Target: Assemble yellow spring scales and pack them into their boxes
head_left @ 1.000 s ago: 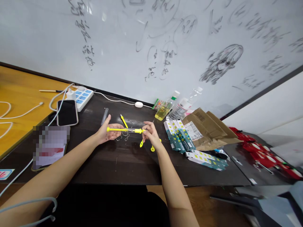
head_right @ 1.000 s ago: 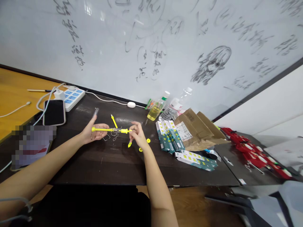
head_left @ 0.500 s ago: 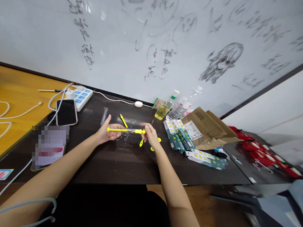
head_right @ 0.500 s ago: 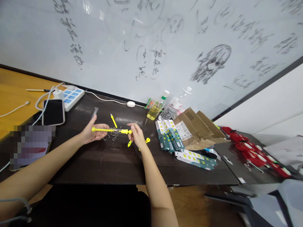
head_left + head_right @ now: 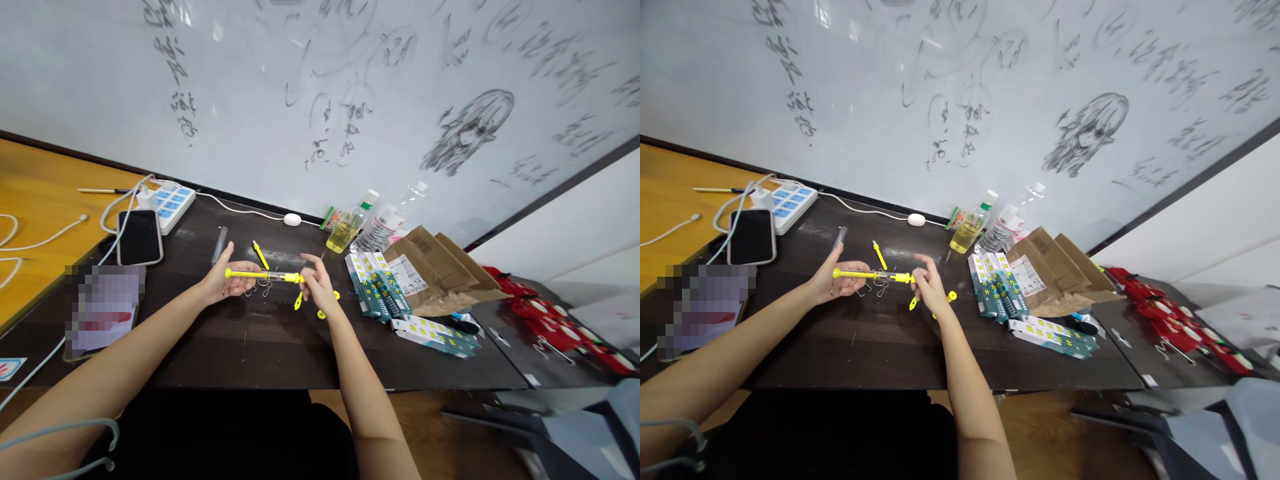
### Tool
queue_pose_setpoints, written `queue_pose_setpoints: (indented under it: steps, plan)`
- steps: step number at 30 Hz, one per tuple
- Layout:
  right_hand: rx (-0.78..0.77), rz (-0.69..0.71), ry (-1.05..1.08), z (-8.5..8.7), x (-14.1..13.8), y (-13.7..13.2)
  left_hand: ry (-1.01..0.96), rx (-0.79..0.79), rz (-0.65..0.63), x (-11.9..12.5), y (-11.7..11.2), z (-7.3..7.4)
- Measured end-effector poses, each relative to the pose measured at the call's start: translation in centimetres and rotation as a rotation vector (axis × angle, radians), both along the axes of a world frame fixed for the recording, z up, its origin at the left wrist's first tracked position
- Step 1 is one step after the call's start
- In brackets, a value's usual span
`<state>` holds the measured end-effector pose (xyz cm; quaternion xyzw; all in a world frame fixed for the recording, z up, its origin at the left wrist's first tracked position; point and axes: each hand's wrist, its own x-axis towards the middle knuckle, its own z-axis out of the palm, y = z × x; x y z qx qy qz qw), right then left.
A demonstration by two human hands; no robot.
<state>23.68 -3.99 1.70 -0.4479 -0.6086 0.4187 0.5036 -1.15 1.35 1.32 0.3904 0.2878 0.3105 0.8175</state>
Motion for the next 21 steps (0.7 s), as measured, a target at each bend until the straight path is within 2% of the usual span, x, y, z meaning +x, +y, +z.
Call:
queue_pose_setpoints:
  steps: [2,6,11,15,21]
  plan:
    - [-0.017,0.005,-0.040,0.01,-0.01,-0.07,0.003,-0.001,0.002,0.01,-0.06,0.15]
    - [0.004,0.010,0.025,0.01,0.05,-0.10,-0.014,-0.004,0.008,-0.03,-0.01,0.15]
    - [-0.014,0.010,-0.065,-0.11,0.07,-0.06,-0.012,-0.001,-0.005,-0.08,0.08,-0.01]
    - [0.027,0.022,0.022,-0.22,-0.03,-0.05,-0.012,-0.002,0.003,-0.05,0.01,0.13]
    - [0.001,0.003,-0.035,-0.21,-0.08,-0.02,-0.021,-0.006,-0.022,-0.02,-0.18,0.37]
